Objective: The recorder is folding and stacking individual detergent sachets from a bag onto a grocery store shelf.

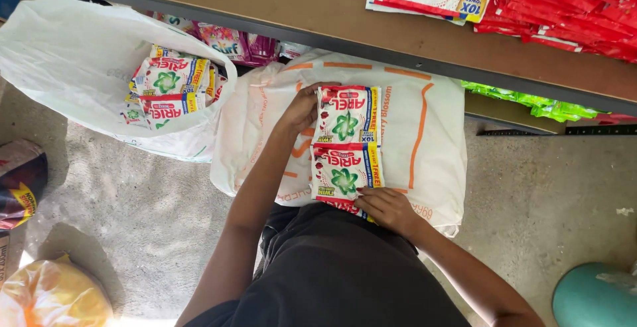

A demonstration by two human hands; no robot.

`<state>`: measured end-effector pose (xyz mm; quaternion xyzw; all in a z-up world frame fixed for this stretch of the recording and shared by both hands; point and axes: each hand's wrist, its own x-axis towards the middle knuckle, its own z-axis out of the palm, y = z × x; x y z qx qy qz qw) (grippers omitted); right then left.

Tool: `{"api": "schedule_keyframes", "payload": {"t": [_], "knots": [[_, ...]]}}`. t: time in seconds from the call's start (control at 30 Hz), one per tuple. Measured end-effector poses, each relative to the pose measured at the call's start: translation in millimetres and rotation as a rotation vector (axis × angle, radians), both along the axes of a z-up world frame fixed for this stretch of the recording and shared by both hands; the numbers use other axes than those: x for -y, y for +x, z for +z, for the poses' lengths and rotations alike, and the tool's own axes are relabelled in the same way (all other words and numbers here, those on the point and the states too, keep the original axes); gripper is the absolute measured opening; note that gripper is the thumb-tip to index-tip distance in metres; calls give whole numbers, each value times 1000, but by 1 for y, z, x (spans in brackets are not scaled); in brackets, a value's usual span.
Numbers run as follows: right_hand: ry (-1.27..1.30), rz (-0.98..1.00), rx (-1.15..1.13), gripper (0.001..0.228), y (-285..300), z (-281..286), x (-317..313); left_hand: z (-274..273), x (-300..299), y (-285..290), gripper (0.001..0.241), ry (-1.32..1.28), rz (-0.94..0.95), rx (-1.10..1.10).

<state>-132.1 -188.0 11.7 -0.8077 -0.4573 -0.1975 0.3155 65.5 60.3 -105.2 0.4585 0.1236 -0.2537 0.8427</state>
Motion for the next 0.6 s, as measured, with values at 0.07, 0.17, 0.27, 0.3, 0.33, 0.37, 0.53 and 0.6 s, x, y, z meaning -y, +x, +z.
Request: {"api": "schedule_keyframes", "payload": {"t": [0.07, 0.17, 0.27, 0.3, 0.33, 0.37, 0.53, 0.6], "knots": [[2, -11, -7, 22, -4, -9, 0, 15, -9, -3, 34, -206, 4, -112], [14, -6, -17, 25, -7, -16, -1, 46, -4, -17, 53, -294, 19, -169], [18, 16, -63, 25, -4, -12, -3, 26, 6, -23, 50, 56, 50, -6], [10, 16, -109, 23, -2, -9, -3, 11, 10, -24, 34, 286, 68, 99], [13, 21, -109, 23, 3, -5, 0, 22, 13, -31, 34, 289, 73, 98], [67, -18, -230, 15, 10, -1, 3, 33, 17, -35, 27, 278, 96, 176], [326, -522, -495, 14, 67, -27, 26, 81, 25, -63, 31, 265, -5, 410], [598, -481, -893, 53, 103, -21, 20, 100, 25, -78, 33, 317, -56, 573]]}}
